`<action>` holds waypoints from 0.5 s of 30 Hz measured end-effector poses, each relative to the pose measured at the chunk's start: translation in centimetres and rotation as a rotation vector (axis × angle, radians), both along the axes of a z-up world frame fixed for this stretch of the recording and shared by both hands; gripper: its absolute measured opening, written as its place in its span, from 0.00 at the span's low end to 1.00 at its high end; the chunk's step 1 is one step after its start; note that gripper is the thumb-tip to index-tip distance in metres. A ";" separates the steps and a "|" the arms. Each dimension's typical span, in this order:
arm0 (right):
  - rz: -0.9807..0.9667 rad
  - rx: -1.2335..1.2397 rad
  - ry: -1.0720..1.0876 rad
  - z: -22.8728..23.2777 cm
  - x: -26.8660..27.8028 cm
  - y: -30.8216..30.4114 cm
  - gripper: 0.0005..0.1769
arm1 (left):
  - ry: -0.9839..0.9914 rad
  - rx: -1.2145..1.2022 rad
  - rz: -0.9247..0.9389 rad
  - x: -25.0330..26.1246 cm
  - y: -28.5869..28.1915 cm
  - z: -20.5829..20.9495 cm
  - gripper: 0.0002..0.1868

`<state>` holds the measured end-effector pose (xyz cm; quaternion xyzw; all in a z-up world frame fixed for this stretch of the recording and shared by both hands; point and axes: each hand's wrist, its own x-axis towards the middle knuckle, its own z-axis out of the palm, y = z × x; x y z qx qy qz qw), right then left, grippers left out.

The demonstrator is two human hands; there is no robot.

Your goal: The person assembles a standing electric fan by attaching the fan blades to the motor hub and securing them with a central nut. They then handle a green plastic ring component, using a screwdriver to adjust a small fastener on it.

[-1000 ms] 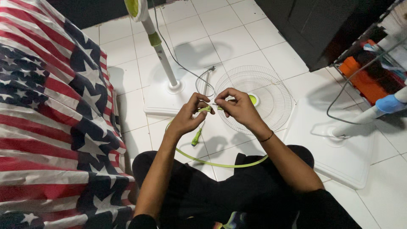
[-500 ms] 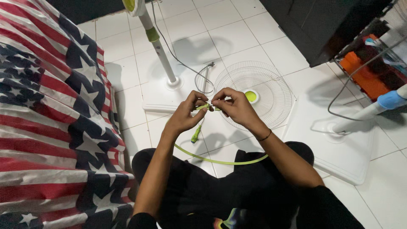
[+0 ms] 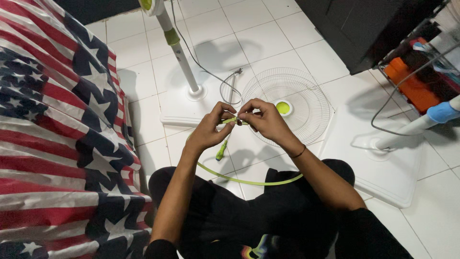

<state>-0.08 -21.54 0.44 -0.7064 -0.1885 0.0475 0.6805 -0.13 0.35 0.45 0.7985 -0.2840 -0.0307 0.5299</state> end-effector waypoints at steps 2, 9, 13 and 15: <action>-0.007 -0.017 0.003 0.1 0.1 0.1 0.05 | -0.033 -0.028 -0.022 -0.1 -0.1 0.1 0.15; 0.022 0.031 0.014 0.0 0.0 0.2 0.06 | -0.181 -0.001 0.022 -0.4 -0.8 0.1 0.16; -0.020 0.030 0.060 -0.1 0.2 0.3 0.07 | -0.171 0.067 0.071 -0.5 -1.0 0.1 0.16; -0.035 0.045 0.098 -0.1 0.2 0.2 0.07 | -0.176 0.082 0.073 -0.5 -1.0 0.1 0.15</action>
